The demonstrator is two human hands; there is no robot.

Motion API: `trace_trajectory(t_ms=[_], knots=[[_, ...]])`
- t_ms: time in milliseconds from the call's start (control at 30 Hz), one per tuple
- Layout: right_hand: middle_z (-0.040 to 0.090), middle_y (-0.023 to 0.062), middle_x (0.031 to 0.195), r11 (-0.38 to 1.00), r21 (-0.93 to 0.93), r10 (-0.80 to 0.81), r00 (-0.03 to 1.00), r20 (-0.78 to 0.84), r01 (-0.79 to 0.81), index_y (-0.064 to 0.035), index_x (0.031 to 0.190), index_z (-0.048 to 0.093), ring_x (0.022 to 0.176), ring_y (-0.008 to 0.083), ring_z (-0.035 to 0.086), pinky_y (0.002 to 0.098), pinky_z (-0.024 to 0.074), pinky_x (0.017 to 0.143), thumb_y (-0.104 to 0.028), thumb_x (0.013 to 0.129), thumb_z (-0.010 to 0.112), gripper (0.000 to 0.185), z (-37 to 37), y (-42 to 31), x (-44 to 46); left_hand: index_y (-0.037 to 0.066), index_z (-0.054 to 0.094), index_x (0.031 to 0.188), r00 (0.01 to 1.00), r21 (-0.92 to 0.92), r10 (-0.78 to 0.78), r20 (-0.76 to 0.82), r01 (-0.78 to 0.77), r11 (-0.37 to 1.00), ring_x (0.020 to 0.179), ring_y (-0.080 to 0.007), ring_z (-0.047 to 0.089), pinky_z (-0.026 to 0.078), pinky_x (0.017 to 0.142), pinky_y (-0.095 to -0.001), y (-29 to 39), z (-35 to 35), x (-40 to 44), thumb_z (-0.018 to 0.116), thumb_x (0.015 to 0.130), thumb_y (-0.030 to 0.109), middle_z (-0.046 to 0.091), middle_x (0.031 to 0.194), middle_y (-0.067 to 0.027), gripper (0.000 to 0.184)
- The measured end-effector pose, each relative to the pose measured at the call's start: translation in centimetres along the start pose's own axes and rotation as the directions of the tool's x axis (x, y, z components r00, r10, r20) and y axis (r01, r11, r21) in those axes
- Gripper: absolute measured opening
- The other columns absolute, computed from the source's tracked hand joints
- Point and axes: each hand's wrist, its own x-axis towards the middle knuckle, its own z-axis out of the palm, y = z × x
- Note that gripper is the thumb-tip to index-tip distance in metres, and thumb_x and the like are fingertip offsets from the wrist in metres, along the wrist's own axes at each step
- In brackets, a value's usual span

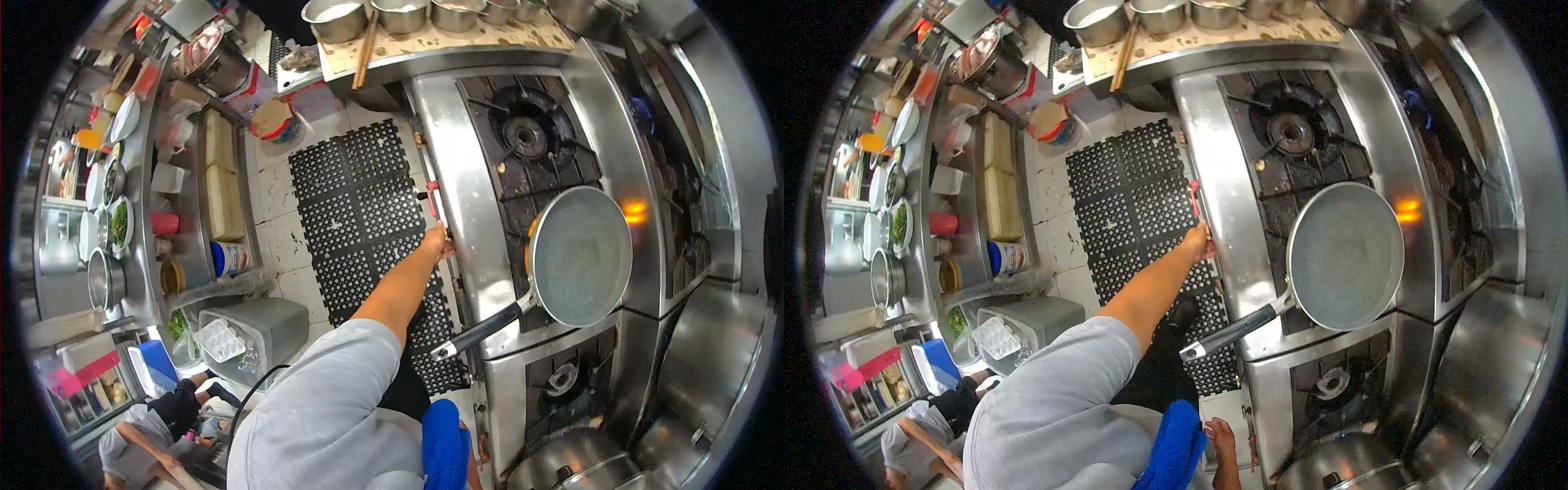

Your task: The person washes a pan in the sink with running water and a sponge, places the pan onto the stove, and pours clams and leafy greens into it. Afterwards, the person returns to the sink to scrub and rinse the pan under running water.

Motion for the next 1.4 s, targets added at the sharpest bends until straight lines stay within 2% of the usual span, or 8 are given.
trace_trajectory(t_ms=[267,400,633,833,967,1133,1300,1400], knots=[[0.064,0.0084,0.092,0.941,-0.26,-0.197,0.975,0.099,0.216,-0.001,0.109,0.057,0.073,0.0166,0.06,0.0266,0.0469,0.063,-0.03,0.088,0.06,0.036,2.7,-9.3,4.3,0.0,0.059,0.085,0.99,0.304,-0.085,-0.114,0.117,0.946,0.051,-0.0249,0.051,0.041,0.048,-0.046,0.7,-8.3,-8.2,0.024,0.084,0.074,0.055,0.065,-0.0135,0.082],[0.064,0.008,0.09,0.861,-0.416,-0.254,0.956,0.145,0.292,-0.0008,0.108,0.057,0.071,0.0157,0.059,0.0262,0.0462,0.061,-0.029,0.088,0.059,0.035,6.3,-16.4,5.6,-0.002,0.057,0.107,0.988,0.064,-0.124,-0.09,0.13,0.989,0.073,-0.0247,0.059,0.048,0.063,-0.0411,3.2,-18.6,-17.5,0.029,0.089,0.066,0.062,0.088,-0.0151,0.076],[0.064,0.0072,0.088,0.745,-0.548,-0.308,0.925,0.224,0.381,-0.0005,0.107,0.058,0.068,0.0141,0.057,0.0255,0.0449,0.059,-0.027,0.09,0.057,0.032,17.6,-21.5,4.4,0.007,0.058,0.074,0.921,-0.332,0.377,-0.103,-0.389,0.859,0.06,-0.0211,0.053,0.044,0.055,-0.0352,17.6,-44.8,-26.4,0.034,0.097,0.046,0.057,0.064,-0.0071,0.051],[0.064,0.0066,0.086,0.692,-0.6,-0.313,0.916,0.25,0.4,-0.0003,0.107,0.058,0.065,0.0127,0.055,0.0249,0.0438,0.058,-0.025,0.091,0.056,0.029,30.3,-21.4,1.0,0.008,0.055,0.085,0.685,-0.59,0.58,-0.441,-0.708,0.387,0.073,-0.0195,0.06,0.05,0.066,-0.0365,37.6,-61.4,-33.8,0.053,0.091,0.031,0.06,0.073,-0.0059,0.024],[0.065,0.0066,0.087,0.478,-0.675,-0.414,0.822,0.391,0.562,-0.0001,0.108,0.058,0.065,0.0112,0.055,0.0242,0.0436,0.057,-0.024,0.092,0.054,0.029,38.9,-22.9,-1.9,0.008,0.051,0.101,0.607,-0.614,0.45,-0.655,-0.775,0.15,0.08,-0.0242,0.06,0.05,0.074,-0.0404,46.1,-69.0,-32.1,0.057,0.089,0.027,0.058,0.096,-0.0116,0.023],[0.066,0.0085,0.094,0.661,-0.504,-0.437,0.831,0.344,0.556,-0.0021,0.111,0.057,0.074,0.0129,0.06,0.025,0.0461,0.063,-0.025,0.092,0.055,0.03,44.8,-23.6,-4.8,0.008,0.045,0.117,0.577,-0.608,0.215,-0.788,-0.785,-0.12,0.084,-0.0263,0.059,0.05,0.074,-0.0417,51.7,-72.2,-32.5,0.056,0.089,0.023,0.05,0.11,-0.0143,0.034],[0.065,0.0085,0.084,0.092,-0.682,-0.614,0.58,0.535,0.726,-0.0028,0.099,0.061,0.069,0.0141,0.06,0.0276,0.047,0.063,-0.028,0.093,0.052,0.028,36.5,-19.8,5.3,0.001,0.046,0.116,0.506,-0.525,0.158,-0.848,-0.843,-0.12,0.077,-0.0268,0.06,0.053,0.069,-0.0356,52.6,-74.0,-31.3,0.049,0.087,0.01,0.054,0.101,-0.0154,0.031],[0.064,0.0078,0.081,0.404,-0.716,-0.498,0.793,0.351,0.57,-0.0034,0.096,0.061,0.067,0.014,0.059,0.0278,0.0464,0.061,-0.028,0.092,0.052,0.027,36.6,-19.8,4.3,-0.007,0.047,0.114,0.441,-0.446,0.075,-0.894,-0.893,-0.059,0.072,-0.0252,0.062,0.05,0.056,-0.0302,53.0,-74.4,-29.7,0.046,0.082,0.003,0.055,0.108,-0.0186,0.034]])
